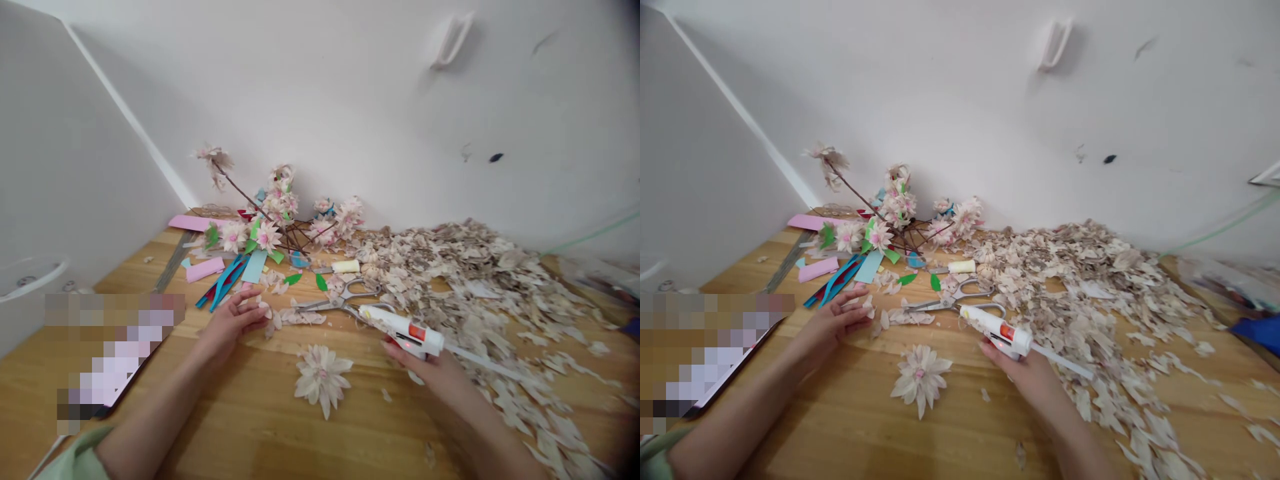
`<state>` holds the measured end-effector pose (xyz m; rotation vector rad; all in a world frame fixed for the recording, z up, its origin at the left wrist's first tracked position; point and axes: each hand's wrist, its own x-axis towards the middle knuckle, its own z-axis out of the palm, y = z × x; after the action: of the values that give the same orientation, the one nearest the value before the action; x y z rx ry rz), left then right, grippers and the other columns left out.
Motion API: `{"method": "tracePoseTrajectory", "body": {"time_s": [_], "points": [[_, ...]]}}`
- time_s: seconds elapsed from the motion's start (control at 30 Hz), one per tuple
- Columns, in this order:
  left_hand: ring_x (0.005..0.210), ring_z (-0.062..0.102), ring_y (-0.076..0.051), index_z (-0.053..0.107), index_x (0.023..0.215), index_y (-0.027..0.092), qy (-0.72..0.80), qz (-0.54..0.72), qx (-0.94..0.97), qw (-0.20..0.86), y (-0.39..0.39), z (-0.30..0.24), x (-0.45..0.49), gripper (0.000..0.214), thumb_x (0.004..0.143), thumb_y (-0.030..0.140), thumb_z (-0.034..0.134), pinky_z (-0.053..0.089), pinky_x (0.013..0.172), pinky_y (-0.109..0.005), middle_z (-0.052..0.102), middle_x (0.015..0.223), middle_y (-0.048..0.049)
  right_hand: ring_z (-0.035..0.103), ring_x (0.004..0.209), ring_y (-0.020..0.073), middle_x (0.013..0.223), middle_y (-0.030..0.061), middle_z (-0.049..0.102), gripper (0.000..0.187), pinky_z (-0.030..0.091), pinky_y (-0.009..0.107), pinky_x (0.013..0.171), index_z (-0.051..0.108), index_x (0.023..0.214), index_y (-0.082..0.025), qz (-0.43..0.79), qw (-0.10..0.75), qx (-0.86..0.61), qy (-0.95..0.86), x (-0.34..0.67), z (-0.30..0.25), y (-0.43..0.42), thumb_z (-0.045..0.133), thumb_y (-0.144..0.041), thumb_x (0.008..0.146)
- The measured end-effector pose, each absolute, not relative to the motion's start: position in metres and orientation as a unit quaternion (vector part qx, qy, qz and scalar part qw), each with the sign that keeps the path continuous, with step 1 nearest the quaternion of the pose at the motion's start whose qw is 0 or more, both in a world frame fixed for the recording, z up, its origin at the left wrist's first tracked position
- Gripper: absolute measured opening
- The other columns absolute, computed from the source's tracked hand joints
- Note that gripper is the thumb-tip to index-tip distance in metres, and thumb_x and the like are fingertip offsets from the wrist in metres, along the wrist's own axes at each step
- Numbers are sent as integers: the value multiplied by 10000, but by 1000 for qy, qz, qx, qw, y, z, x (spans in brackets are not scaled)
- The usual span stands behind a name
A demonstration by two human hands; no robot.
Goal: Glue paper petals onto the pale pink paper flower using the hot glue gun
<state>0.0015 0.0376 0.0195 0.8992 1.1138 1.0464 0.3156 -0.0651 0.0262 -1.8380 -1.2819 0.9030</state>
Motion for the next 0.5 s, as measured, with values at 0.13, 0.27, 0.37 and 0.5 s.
{"method": "tracePoseTrajectory", "body": {"time_s": [0.13,0.27,0.37,0.5], "points": [[654,663,-136,614,1018,191,458,439,412,654,30,18,10,522,551,271,832,529,658,-261,672,707,16,688,911,309,914,63,762,437,538,406,842,734,870,-205,350,388,-702,-484,299,29,-69,662,-580,657],[710,671,-158,605,999,188,456,415,464,636,26,21,15,490,574,315,814,502,661,-261,660,700,11,692,904,309,911,62,763,433,550,399,813,742,866,-220,371,376,-698,-484,289,30,-73,658,-588,654],[787,693,-207,572,1009,194,444,408,466,648,24,25,17,529,562,344,810,516,714,-316,647,705,15,691,908,314,921,69,761,422,543,410,827,744,860,-215,386,387,-694,-469,286,29,-74,686,-568,636],[697,683,-180,558,1019,199,440,421,467,642,24,24,18,553,548,345,809,525,697,-324,645,697,24,690,902,319,904,77,762,410,532,429,847,744,832,-210,395,403,-691,-452,286,27,-73,720,-551,606]]}}
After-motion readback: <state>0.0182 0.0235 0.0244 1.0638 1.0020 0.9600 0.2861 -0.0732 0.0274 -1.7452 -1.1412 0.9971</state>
